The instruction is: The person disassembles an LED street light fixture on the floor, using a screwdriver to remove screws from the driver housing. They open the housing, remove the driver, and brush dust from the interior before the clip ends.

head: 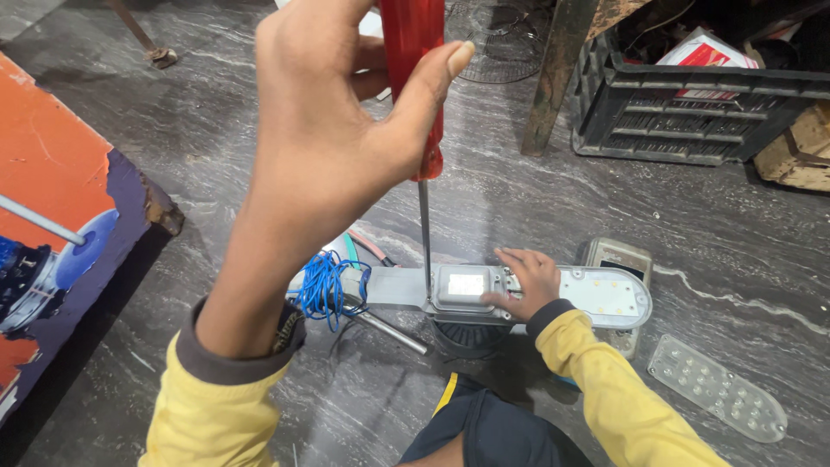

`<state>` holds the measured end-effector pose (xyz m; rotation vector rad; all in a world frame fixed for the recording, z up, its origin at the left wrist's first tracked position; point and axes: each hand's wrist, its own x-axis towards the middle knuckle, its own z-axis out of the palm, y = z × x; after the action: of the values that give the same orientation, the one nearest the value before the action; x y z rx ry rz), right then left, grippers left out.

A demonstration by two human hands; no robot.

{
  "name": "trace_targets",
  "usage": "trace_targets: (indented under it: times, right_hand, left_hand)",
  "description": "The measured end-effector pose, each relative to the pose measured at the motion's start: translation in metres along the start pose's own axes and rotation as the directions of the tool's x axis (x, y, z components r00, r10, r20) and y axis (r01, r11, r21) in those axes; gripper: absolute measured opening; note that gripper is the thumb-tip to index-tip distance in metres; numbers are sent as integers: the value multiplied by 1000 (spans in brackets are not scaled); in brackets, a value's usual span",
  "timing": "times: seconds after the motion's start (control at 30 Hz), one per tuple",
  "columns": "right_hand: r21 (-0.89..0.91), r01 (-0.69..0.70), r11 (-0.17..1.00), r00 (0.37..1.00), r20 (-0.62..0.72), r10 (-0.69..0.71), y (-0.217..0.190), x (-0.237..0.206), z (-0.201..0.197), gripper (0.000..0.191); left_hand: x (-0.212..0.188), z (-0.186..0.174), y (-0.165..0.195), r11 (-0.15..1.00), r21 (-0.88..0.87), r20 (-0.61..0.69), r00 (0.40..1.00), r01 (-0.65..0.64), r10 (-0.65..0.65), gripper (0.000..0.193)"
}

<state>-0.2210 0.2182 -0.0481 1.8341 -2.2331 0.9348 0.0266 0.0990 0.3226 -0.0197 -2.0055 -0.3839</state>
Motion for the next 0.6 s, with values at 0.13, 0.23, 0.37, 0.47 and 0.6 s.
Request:
trace_targets:
  times: [0.13,0.23,0.37,0.47,0.6]
  right_hand:
    - [-158,131,979,977,186,-100,-8,-2,-8,117]
    - [-155,-62,986,953,285,105,-14,-1,-8,115]
    - [-106,-43,993,975,213,65,-14,-3,-8,107]
    - [-102,-29,994,977,208,50,-11,-4,-7,106]
    - [-103,-26,994,980,196,46,-12,-4,-6,106]
  left_hand:
    - [1,-3,8,1000,5,-6,1000,12,-12,18]
    - [-1,-6,13,1000,11,-17,1000,3,-3,18]
    - [-9,-8,15,999,36,-41,999,24,-22,14]
    - [-12,-5,21,981,183,-120,992,66,-44,17]
    - [-1,3,27,841,541,-157,983,3,97,12]
